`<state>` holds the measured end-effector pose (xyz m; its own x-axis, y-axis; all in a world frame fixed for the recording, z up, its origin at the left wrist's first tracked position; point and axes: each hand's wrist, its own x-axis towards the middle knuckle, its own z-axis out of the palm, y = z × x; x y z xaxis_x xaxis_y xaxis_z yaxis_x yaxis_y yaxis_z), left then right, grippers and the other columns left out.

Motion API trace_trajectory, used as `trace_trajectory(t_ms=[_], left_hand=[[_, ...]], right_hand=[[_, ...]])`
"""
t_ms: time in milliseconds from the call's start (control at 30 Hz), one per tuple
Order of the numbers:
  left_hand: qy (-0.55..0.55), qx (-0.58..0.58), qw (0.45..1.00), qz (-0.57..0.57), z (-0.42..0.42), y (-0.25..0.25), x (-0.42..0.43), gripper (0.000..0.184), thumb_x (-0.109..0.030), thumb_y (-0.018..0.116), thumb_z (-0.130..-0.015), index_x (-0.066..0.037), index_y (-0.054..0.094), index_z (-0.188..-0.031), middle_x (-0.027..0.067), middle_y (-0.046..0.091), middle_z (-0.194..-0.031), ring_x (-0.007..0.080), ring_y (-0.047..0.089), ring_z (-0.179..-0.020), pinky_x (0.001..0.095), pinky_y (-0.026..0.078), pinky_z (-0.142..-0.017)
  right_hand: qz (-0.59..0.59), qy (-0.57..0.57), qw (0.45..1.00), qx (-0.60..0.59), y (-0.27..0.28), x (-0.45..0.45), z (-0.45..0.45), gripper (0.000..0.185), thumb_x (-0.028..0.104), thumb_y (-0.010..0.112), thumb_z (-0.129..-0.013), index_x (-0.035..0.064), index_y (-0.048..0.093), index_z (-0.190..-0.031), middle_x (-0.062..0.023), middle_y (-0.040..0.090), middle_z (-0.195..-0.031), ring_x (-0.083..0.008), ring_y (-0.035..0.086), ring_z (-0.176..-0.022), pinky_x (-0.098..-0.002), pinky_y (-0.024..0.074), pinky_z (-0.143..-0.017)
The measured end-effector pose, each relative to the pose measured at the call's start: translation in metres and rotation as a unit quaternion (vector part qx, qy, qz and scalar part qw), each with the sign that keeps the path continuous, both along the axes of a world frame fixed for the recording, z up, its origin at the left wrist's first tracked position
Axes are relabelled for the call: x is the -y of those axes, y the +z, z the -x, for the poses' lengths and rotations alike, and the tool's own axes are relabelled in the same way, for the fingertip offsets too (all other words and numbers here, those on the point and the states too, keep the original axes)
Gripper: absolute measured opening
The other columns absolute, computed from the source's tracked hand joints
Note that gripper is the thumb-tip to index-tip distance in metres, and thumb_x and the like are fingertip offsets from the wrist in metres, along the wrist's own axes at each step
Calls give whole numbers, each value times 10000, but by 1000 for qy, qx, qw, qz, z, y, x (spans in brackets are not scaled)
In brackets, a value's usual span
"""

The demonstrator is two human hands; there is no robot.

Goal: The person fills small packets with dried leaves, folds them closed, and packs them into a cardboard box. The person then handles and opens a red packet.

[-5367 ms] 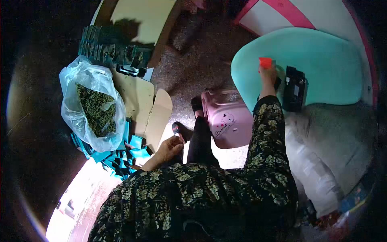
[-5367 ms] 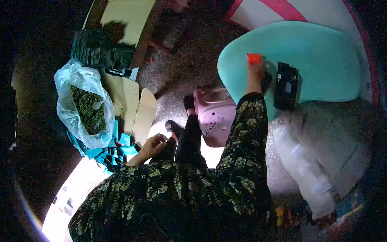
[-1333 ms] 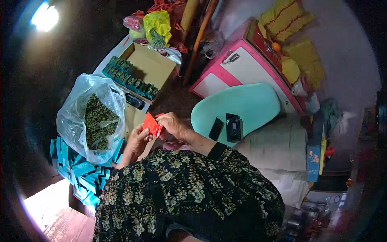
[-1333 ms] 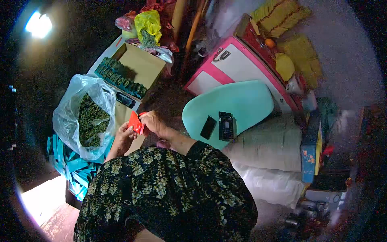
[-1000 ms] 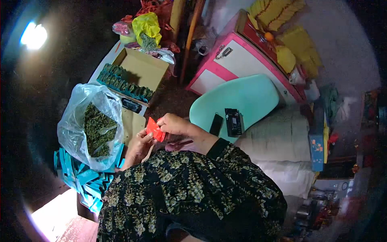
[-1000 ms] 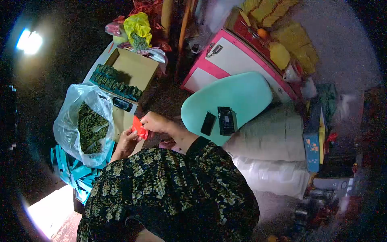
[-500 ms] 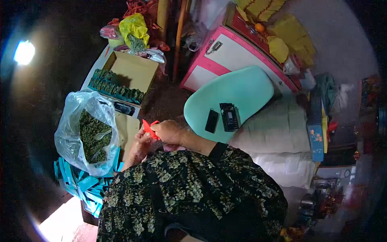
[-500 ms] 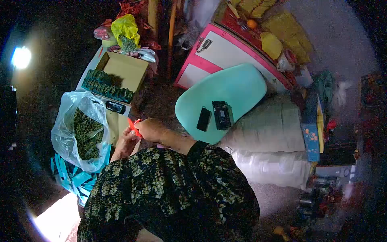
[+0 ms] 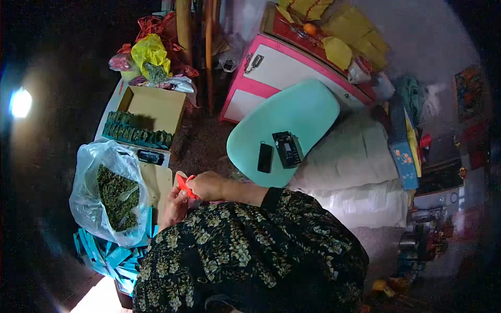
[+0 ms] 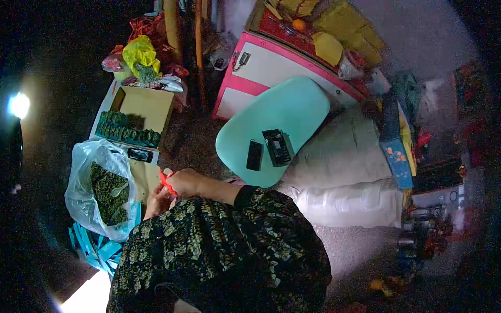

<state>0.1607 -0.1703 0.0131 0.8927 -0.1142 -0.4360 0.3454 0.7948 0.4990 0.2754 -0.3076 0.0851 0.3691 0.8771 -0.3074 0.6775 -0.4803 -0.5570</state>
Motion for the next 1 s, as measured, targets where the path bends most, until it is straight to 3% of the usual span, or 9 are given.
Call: trace_trajectory(t_ms=[200, 300, 433, 500, 567, 633, 733, 833, 1000], left_hand=[[21, 2, 1000, -9, 7, 2, -2, 364, -135, 603, -840, -73, 493, -1181, 30, 582, -1053, 161, 580, -920, 314, 505, -781], [20, 10, 1000, -11, 12, -2, -5, 479, -141, 632, -818, -45, 430, -1242, 113, 548, -1159, 234, 559, -1028, 372, 490, -839], [2, -28, 998, -57, 22, 13, -10, 500, -131, 624, -816, -56, 408, -1261, 84, 534, -1133, 191, 551, -998, 329, 482, -837], [22, -6, 999, -42, 27, 23, -12, 491, -113, 618, -816, -54, 407, -1256, 75, 536, -1122, 175, 556, -978, 315, 479, -831], [16, 34, 999, -19, 36, -1, -17, 459, -89, 610, -824, -53, 414, -1238, 87, 543, -1138, 182, 564, -981, 317, 475, -829], [38, 48, 998, -6, 43, 3, -16, 416, -83, 603, -830, -53, 439, -1212, 78, 568, -1097, 166, 573, -954, 298, 477, -809], [35, -31, 998, -45, 56, 21, -19, 313, -69, 599, -837, -61, 489, -1130, 46, 605, -984, 133, 586, -881, 265, 478, -764], [23, 61, 997, -33, 50, -9, -13, 272, -80, 624, -826, -70, 505, -1071, 24, 608, -933, 112, 584, -843, 254, 480, -729], [62, 68, 995, -20, 48, -12, -8, 265, -88, 638, -821, -77, 502, -1048, 9, 602, -900, 98, 576, -793, 248, 478, -700]], right_hand=[[-69, -7, 998, 1, -8, 0, 7, 141, 186, 553, -752, 65, 524, -818, -168, 609, -683, -362, 616, -672, -467, 480, -577], [-93, 10, 995, 43, -7, 0, 14, 135, 196, 555, -756, 83, 521, -820, -158, 609, -671, -340, 617, -628, -466, 471, -531], [-70, 55, 993, 72, -20, -3, 25, 132, 189, 566, -740, 110, 514, -832, -127, 586, -615, -298, 601, -531, -434, 448, -441], [-117, 151, 955, 226, -46, 3, 26, 121, 167, 567, -728, 119, 509, -823, -94, 537, -550, -277, 563, -467, -394, 428, -400], [-219, 152, 948, 176, -46, 1, 24, 122, 159, 567, -724, 116, 509, -822, -75, 501, -538, -275, 543, -472, -365, 430, -419], [-304, 156, 931, 130, -43, -6, 22, 195, 311, 591, -754, 137, 519, -702, -78, 485, -540, -249, 519, -446, -363, 398, -394], [-271, 193, 936, 114, -44, 0, 22, 147, 239, 603, -754, 129, 514, -714, -87, 486, -556, -242, 537, -485, -361, 412, -429], [-246, 188, 949, 58, -67, 7, 14, 104, 150, 602, -758, 96, 514, -750, -105, 507, -613, -266, 566, -563, -380, 442, -487], [-158, 123, 976, -80, -56, 14, 19, 68, 105, 533, -828, 42, 507, -833, -105, 506, -710, -247, 544, -649, -345, 440, -583]])
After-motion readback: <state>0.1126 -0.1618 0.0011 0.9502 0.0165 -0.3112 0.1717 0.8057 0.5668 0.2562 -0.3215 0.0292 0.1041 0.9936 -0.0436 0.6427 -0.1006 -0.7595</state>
